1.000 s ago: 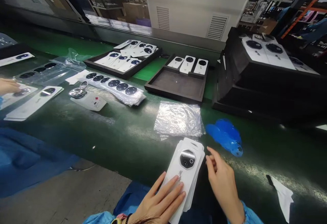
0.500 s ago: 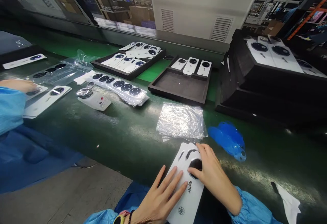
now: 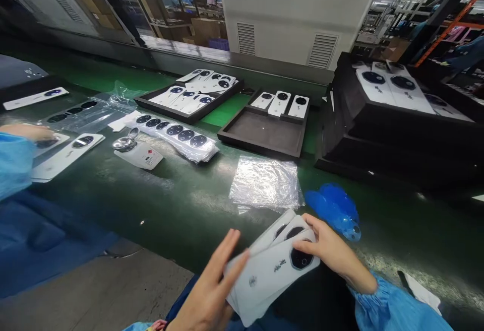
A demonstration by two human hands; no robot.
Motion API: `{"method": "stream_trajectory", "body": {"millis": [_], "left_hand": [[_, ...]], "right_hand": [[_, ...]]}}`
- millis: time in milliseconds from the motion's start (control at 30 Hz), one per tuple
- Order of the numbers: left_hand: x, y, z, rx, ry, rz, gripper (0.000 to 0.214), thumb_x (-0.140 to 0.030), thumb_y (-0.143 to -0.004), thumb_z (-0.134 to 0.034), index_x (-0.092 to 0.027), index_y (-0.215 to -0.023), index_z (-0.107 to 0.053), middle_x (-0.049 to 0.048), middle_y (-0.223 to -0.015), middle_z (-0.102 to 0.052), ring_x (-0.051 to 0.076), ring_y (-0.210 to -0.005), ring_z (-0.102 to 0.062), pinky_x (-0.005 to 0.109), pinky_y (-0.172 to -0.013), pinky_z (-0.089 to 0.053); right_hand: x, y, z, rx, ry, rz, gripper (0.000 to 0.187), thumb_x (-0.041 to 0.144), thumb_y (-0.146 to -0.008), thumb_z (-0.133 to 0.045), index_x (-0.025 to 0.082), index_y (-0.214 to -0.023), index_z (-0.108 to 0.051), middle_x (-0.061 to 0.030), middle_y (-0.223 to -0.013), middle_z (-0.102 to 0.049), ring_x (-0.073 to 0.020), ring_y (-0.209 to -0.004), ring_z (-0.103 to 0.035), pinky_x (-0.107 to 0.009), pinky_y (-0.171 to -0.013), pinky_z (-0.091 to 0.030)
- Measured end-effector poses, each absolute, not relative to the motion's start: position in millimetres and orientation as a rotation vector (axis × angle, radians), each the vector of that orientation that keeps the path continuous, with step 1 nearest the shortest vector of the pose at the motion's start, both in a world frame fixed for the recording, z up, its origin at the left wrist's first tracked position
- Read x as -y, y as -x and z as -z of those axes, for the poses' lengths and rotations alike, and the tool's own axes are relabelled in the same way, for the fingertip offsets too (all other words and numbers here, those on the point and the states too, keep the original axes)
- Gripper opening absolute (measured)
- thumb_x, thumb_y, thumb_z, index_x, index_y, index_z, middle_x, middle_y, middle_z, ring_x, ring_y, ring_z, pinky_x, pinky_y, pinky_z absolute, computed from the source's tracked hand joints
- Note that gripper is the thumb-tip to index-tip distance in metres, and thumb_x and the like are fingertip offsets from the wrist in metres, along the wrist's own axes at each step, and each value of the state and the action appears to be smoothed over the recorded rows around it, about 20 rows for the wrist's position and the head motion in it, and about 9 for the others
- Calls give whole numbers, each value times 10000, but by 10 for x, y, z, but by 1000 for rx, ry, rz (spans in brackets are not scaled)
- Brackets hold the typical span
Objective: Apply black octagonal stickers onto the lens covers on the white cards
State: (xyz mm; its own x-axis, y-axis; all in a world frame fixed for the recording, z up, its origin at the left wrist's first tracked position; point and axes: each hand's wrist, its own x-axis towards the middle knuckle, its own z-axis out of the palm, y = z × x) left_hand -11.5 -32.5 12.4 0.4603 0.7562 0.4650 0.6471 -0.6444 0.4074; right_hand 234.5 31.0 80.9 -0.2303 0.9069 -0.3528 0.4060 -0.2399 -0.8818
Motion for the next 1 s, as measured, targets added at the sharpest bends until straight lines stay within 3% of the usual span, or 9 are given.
{"method": "stream_trajectory", "body": {"millis": [33, 100, 200, 300, 467, 600, 700, 800, 1000], "left_hand": [[299, 147, -192, -1295, -2376, -978, 577, -150, -918, -353, -187, -1470, -190, 179, -1515, -244, 355, -1351, -313, 481, -966, -484], [233, 179, -316, -1250, -2084, -1038, 575, -172, -941, -332, -210, -1479, -135, 173, -1442, -407, 299, -1276, -455, 413, -956, -508], [138, 130, -402, -946, -1773, -1173, 486, -310, -983, -318, -246, -1450, -204, 123, -1254, -608, 230, -1138, -597, 337, -930, -529], [100, 6, -357, -881, -1672, -1339, 491, -455, -941, -431, -263, -1383, -339, 88, -1184, -621, 217, -1112, -602, 324, -952, -506], [92, -158, -284, -1034, -1466, -1341, 253, -398, -902, -546, -244, -1101, -578, 26, -965, -655, 158, -910, -643, 222, -810, -532], [57, -187, -307, -1084, -1392, -1291, 237, -417, -888, -554, -222, -1006, -619, 20, -924, -654, 155, -877, -625, 217, -792, -510], [19, -186, -330, -1107, -1361, -1251, 297, -476, -863, -559, -201, -946, -637, 32, -883, -658, 176, -837, -621, 242, -758, -509], [-25, -195, -362, -1144, -1311, -1194, 355, -529, -856, -522, -195, -879, -640, 34, -824, -665, 186, -780, -623, 254, -708, -505], [-82, -273, -430, -1200, -1260, -1049, 315, -441, -879, -431, -214, -774, -621, 18, -758, -657, 186, -753, -607, 259, -698, -476]], "right_hand": [[-259, -2366, -782, 1510, 1555, -1449, 365, 545, -644, -658, 221, -796, -585, -3, -721, -667, -212, -685, -656, -320, -601, -541], [-152, -2388, -700, 1398, 1529, -1314, 406, 590, -659, -660, 232, -823, -563, -14, -732, -666, -214, -702, -662, -325, -627, -550], [-16, -2361, -544, 1270, 1480, -1072, 410, 616, -679, -660, 258, -822, -522, -34, -793, -674, -222, -767, -666, -340, -693, -556], [57, -2297, -436, 1244, 1398, -947, 366, 590, -705, -664, 270, -739, -489, -21, -772, -676, -234, -841, -674, -368, -757, -558], [97, -2271, -403, 1318, 1344, -900, 275, 508, -754, -664, 265, -721, -539, -13, -736, -667, -249, -870, -686, -401, -775, -563], [122, -2315, -352, 1355, 1355, -844, 210, 438, -757, -680, 277, -860, -594, -47, -919, -684, -270, -1011, -648, -423, -843, -544], [157, -2337, -274, 1365, 1359, -803, 342, 377, -767, -681, 327, -1079, -551, -28, -1010, -677, -239, -1020, -646, -417, -867, -541], [197, -2341, -199, 1379, 1369, -773, 451, 374, -772, -672, 368, -1188, -496, -6, -1024, -677, -221, -1004, -650, -408, -869, -543], [200, -2307, -183, 1424, 1419, -767, 537, 368, -799, -632, 379, -1286, -407, 0, -989, -685, -211, -979, -653, -414, -888, -528]]}}
